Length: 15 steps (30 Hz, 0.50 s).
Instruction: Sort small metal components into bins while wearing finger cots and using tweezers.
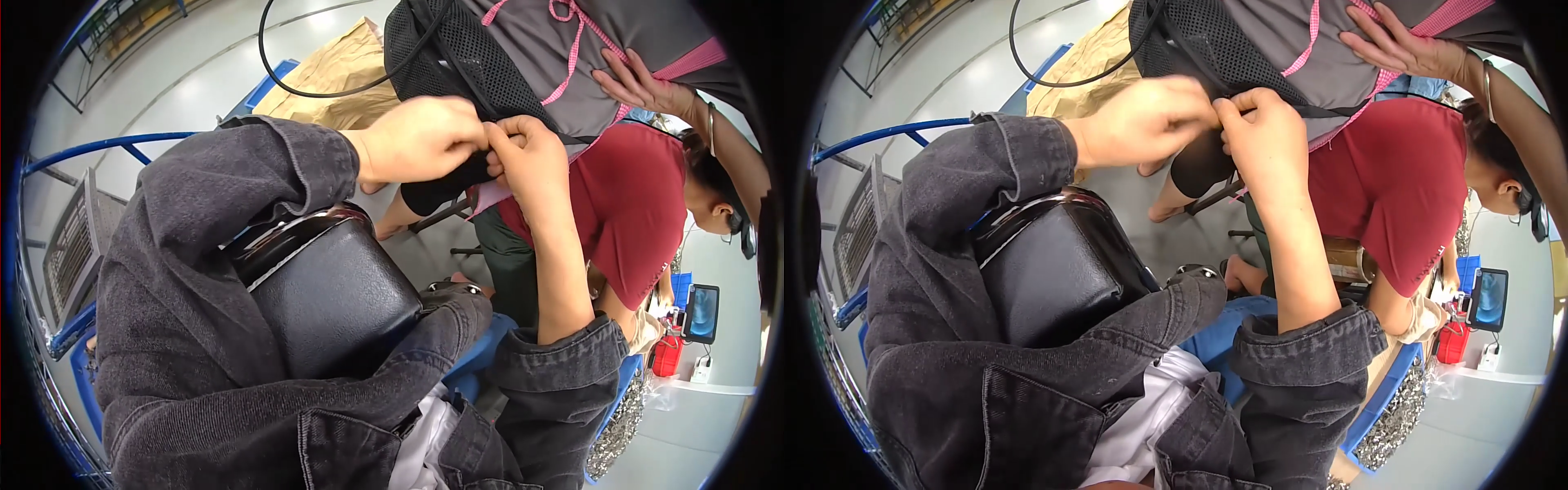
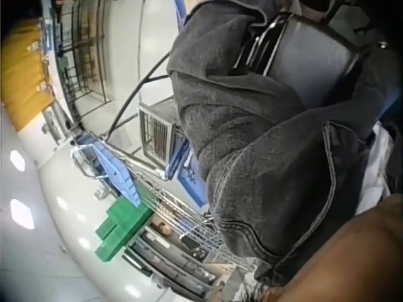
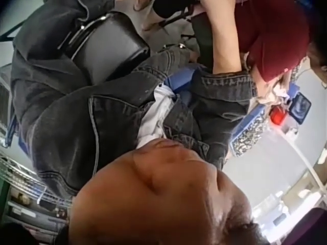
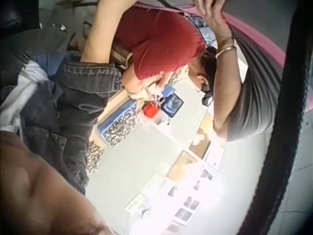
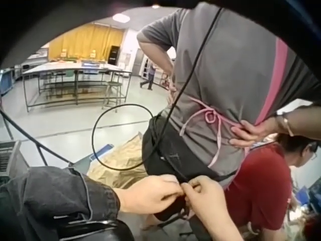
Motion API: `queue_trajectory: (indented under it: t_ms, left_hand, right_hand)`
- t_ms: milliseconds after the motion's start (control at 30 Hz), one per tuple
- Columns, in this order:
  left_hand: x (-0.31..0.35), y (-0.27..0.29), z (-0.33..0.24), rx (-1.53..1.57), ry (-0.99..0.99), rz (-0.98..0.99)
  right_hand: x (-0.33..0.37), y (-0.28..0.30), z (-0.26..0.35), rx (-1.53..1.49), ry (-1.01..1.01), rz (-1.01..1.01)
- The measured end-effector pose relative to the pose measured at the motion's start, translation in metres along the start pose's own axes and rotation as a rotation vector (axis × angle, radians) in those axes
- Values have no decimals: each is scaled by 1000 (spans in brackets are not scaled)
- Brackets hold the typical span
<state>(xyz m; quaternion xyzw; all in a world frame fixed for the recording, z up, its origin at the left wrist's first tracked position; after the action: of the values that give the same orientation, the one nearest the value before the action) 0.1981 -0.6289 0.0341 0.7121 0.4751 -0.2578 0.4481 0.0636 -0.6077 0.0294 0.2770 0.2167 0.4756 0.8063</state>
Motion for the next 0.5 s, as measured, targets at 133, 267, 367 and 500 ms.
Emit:
queue_trajectory:
  t_ms: [133,267,367,500]
  left_hand:
    - [-10,50,20,-305,53,-307]
    - [-22,55,32,-423,-131,-347]
    - [-30,57,30,-432,-73,-277]
    - [-43,58,32,-329,289,-30]
  right_hand:
    - [4,23,30,488,441,-176]
    - [1,52,13,620,398,-137]
    - [5,56,16,682,427,-155]
    - [13,48,32,740,551,-248]
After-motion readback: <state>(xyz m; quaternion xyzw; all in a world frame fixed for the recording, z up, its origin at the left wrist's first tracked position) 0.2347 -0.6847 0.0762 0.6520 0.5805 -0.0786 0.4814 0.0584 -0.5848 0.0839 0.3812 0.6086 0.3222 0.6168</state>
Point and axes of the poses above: each hand's wrist, its own x-axis away from the middle knuckle, its own y-axis out of the back of the hand, z = x × y, the point moved 9 cm from there along -x, towards the middle knuckle, and after that the axes turned 11 degrees about -z, right-handed, at the moved point
